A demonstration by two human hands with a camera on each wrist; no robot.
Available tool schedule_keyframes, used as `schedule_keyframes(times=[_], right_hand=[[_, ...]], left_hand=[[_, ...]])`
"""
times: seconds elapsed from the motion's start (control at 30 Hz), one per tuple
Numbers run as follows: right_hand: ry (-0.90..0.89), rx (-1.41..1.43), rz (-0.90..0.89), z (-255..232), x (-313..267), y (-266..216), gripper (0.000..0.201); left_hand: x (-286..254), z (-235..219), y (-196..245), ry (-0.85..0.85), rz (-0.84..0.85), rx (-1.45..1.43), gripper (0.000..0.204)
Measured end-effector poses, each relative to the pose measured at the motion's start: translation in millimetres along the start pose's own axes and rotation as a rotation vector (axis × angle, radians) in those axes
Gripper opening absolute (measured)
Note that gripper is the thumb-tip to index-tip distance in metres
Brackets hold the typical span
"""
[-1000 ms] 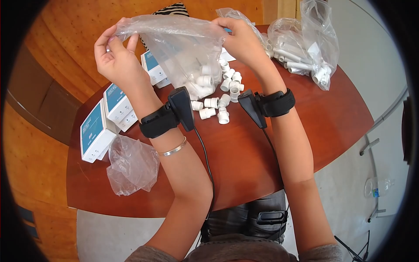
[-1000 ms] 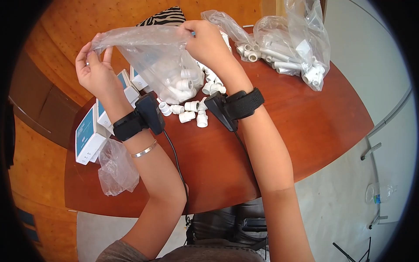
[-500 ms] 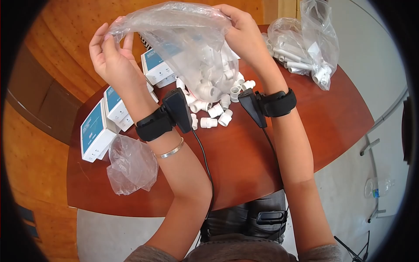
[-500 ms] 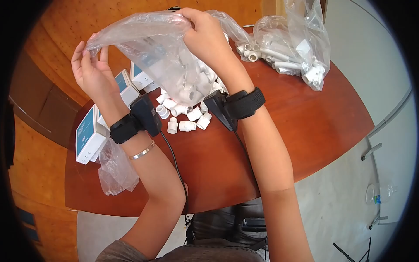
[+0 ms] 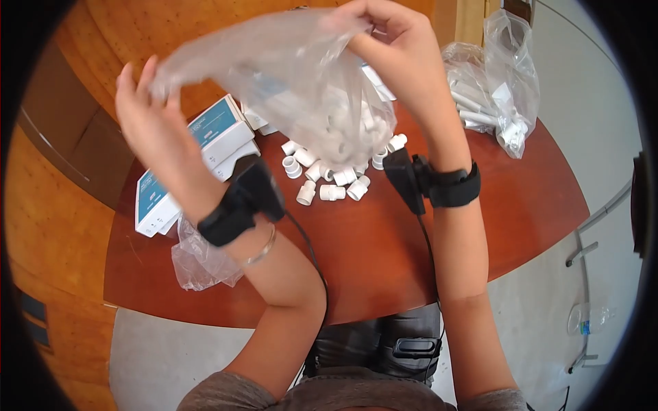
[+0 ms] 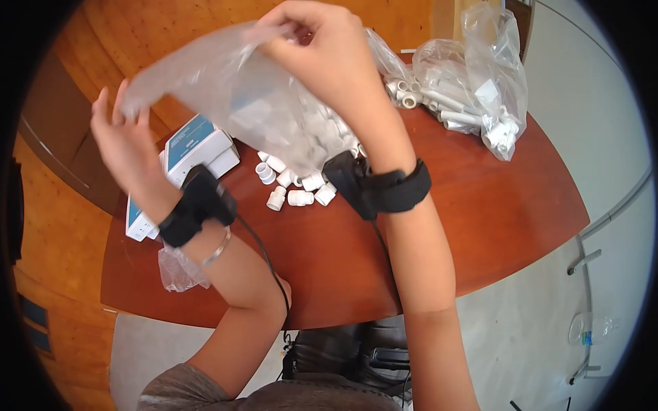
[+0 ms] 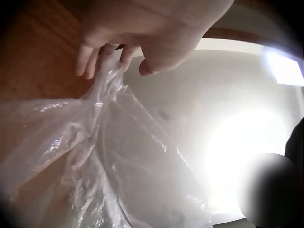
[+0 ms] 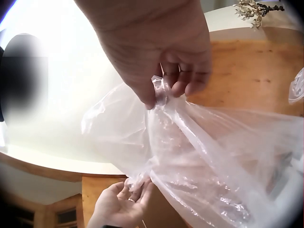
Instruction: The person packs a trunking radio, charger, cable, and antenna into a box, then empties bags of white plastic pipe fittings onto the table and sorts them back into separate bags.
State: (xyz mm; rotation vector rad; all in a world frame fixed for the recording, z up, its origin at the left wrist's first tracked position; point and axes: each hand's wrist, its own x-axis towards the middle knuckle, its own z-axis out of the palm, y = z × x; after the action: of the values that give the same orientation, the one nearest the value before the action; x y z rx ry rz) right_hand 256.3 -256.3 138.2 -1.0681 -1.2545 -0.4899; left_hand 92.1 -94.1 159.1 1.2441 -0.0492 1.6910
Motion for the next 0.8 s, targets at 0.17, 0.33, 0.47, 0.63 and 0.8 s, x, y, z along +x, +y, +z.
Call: schedule_keyframes(times=[0.17,0.33,0.47,0.63,0.8], right_hand=[[-0.096,0.062,-0.118,25.7,-3.0,-35.6,0.009],[-0.263,0.043,-0.259,47.2,-20.8,-66.0,0.012],[-0.548,0.224,-0.135,35.7,-21.4,-69.5,0.014],[-0.606,0.213,0.215,0.7,-7.9,-36.9,0.025],[-0.572,-0.155,0.452,-46.1,-11.3,30.2,0.035]], left_hand=[[-52.8,20.4,106.4,-0.509,0.196,0.725,0.075],[-81.2,-8.5,92.4,-0.656,0.373,1.479,0.069],[-71.3,-93.2,88.9,-0.709,0.738,1.728,0.035],[-89.9,-202.9,113.5,-0.67,0.954,1.605,0.019],[-121.7,-259.9,112.0,-0.886,0.39,1.623,0.014]])
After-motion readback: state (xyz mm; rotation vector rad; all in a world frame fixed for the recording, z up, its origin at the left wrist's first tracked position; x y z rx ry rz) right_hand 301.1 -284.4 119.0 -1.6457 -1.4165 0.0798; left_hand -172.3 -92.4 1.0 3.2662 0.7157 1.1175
